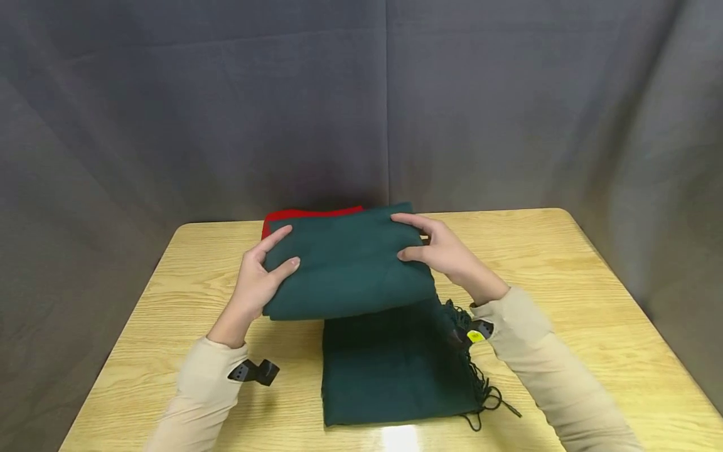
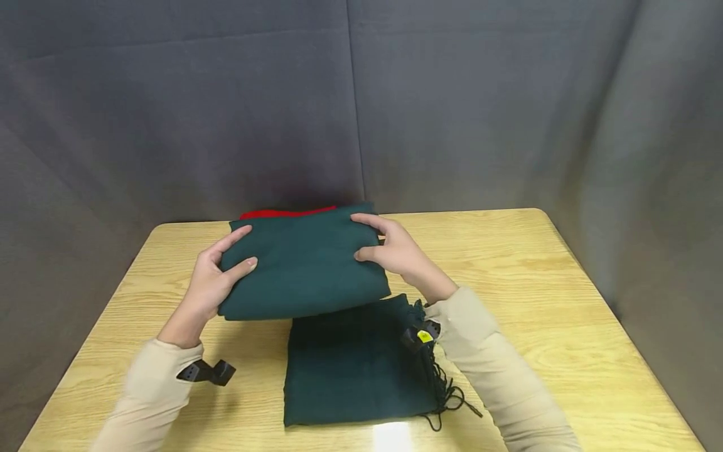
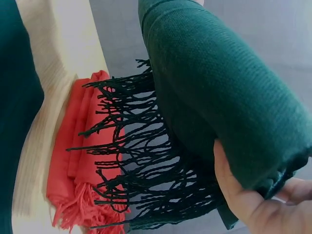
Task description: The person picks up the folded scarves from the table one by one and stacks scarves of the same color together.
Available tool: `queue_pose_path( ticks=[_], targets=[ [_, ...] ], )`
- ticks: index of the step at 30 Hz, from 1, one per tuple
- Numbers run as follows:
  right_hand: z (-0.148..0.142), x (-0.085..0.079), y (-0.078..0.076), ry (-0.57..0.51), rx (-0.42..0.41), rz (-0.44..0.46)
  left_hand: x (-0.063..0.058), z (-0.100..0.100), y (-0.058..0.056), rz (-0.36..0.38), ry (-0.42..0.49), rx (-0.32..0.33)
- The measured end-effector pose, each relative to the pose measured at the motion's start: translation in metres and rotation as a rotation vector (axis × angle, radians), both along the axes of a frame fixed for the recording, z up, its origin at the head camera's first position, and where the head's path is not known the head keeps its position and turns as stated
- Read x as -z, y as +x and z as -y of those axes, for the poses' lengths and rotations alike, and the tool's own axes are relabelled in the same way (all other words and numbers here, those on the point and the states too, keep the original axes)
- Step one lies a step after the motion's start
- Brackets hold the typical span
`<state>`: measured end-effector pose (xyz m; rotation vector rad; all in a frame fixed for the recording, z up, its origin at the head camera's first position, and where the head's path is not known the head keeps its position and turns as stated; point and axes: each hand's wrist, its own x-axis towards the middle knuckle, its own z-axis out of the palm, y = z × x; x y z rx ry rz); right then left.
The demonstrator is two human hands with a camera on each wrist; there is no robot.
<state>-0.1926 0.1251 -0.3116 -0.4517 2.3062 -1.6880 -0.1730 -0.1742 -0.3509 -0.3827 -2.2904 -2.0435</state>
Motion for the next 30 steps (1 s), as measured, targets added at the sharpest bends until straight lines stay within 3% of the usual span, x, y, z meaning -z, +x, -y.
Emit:
queue_pose_path(
  ticks=[9, 19, 30],
  targets=[
    [-0.024, 0.006, 0.008, 0.029, 0.030, -0.019, 0.003, -0.020, -0.002, 0.038, 0.032, 0.054],
    [-0.043, 0.009, 0.021, 0.036, 0.040, 0.015, 0.003, -0.035, 0.007, 0.135, 0.048, 0.125],
    [-0.055, 0.034, 0.036, -0.001, 0.015, 0.067, 0.029, -0.041, 0.020, 0.202, 0.047, 0.193]
  ],
)
